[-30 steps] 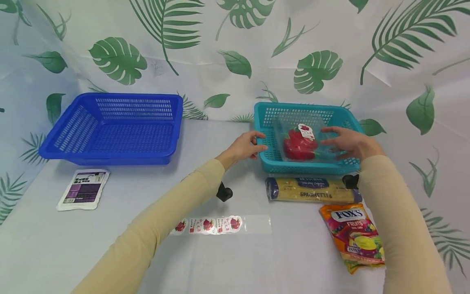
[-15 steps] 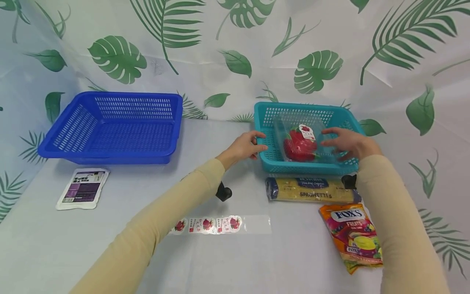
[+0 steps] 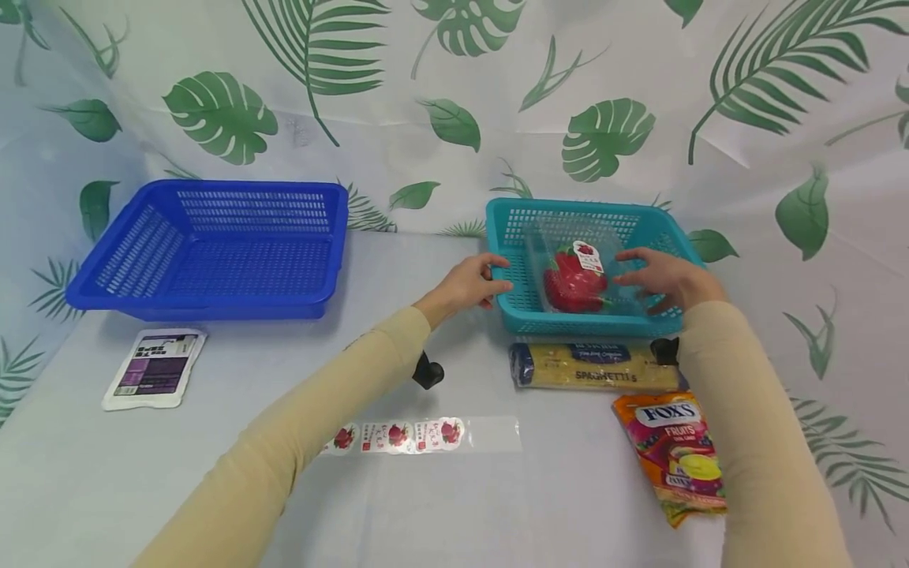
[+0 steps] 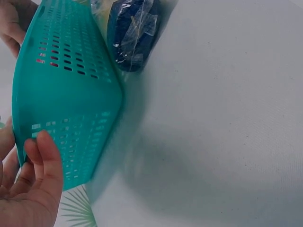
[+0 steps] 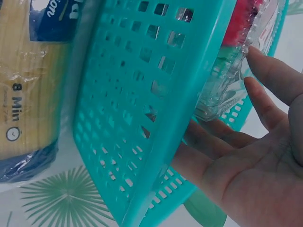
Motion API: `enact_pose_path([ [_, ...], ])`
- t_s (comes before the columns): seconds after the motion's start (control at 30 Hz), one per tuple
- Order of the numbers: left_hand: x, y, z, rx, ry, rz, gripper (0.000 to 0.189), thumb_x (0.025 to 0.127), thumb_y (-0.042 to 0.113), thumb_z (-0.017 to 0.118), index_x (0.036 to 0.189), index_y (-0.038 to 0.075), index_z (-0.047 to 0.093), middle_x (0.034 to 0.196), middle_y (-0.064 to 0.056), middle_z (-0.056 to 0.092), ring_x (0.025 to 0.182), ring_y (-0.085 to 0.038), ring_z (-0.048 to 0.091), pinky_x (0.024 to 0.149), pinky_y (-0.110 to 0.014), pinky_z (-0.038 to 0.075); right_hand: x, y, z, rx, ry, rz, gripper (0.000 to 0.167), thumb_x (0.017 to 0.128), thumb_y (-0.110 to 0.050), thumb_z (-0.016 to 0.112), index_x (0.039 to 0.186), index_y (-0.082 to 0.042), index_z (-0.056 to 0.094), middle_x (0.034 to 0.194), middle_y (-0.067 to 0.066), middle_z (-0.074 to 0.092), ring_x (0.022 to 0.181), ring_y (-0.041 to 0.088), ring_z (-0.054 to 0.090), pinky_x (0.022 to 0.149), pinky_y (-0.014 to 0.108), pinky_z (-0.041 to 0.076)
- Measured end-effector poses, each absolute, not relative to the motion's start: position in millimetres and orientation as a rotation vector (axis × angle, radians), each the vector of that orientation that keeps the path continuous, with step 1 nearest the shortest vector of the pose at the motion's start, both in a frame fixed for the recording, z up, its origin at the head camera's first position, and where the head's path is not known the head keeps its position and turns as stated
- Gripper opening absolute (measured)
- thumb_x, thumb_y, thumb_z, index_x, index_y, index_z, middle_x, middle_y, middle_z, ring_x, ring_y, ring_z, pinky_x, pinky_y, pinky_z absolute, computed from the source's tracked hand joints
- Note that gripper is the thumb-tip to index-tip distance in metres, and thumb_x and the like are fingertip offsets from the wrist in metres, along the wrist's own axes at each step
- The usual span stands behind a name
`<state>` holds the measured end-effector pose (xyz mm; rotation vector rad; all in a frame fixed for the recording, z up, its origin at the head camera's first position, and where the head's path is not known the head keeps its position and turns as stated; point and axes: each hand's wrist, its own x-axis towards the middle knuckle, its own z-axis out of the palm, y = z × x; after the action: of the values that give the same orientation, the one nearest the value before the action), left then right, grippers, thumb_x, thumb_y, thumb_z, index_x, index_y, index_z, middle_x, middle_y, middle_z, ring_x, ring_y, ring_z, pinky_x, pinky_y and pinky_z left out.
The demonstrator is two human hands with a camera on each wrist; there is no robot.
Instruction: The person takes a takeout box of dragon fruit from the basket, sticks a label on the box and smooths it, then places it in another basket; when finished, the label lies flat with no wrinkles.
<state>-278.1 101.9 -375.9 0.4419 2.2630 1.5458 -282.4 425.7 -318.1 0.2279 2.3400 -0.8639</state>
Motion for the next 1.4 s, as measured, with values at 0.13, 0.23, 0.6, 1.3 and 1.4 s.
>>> enact_pose_path([
  [0.13,-279.7,100.0,-376.7,0.433,2.276,1.547,0.045,0.095,0.021,0.066,0.137,0.012,0.053,0.078,-0.004,0.047,0.063,-0.02,0.058,0.065,-0.031,0.055,-283.9,420.3,-316.9,0.22,2.358,-0.854,0.081,0.102,-0.036,0.052,0.156,-0.007,0.0,0.15,0.039,0.005,0.131,0.059,0.021,0.094,0.063,0.043],
  [0.23,-280.3,99.4,-376.9,0.433,2.276,1.55,0.045,0.095,0.021,0.066,0.137,0.012,0.053,0.078,-0.004,0.047,0.061,-0.018,0.056,0.067,-0.033,0.056,-284.0,418.2,-317.8,0.231,2.369,-0.86,0.08,0.102,-0.035,0.052,0.156,-0.008,0.0,0.151,0.039,0.004,0.131,0.06,0.021,0.094,0.064,0.042],
  [0.6,-281.0,101.2,-380.1,0.442,2.266,1.565,0.047,0.095,0.019,0.066,0.139,0.009,0.052,0.075,-0.004,0.047,0.059,-0.019,0.055,0.079,-0.046,0.055,-279.2,429.6,-328.1,0.249,2.341,-1.019,0.075,0.104,-0.033,0.047,0.157,-0.012,-0.002,0.152,0.037,0.002,0.134,0.058,0.019,0.101,0.064,0.035],
  [1.3,-278.0,103.0,-377.8,0.444,2.254,1.569,0.047,0.095,0.019,0.066,0.138,0.009,0.052,0.078,-0.005,0.047,0.059,-0.017,0.055,0.08,-0.045,0.055,-274.9,435.3,-333.4,0.236,2.367,-1.041,0.068,0.106,-0.027,0.042,0.157,-0.01,0.0,0.152,0.038,0.005,0.136,0.058,0.017,0.102,0.065,0.032],
  [1.4,-278.0,103.6,-378.1,0.447,2.266,1.554,0.047,0.095,0.019,0.066,0.139,0.01,0.052,0.077,-0.004,0.047,0.06,-0.017,0.056,0.078,-0.043,0.056,-275.0,436.0,-332.3,0.249,2.368,-1.057,0.067,0.106,-0.026,0.042,0.157,-0.01,0.001,0.152,0.038,0.004,0.136,0.058,0.017,0.103,0.065,0.03],
])
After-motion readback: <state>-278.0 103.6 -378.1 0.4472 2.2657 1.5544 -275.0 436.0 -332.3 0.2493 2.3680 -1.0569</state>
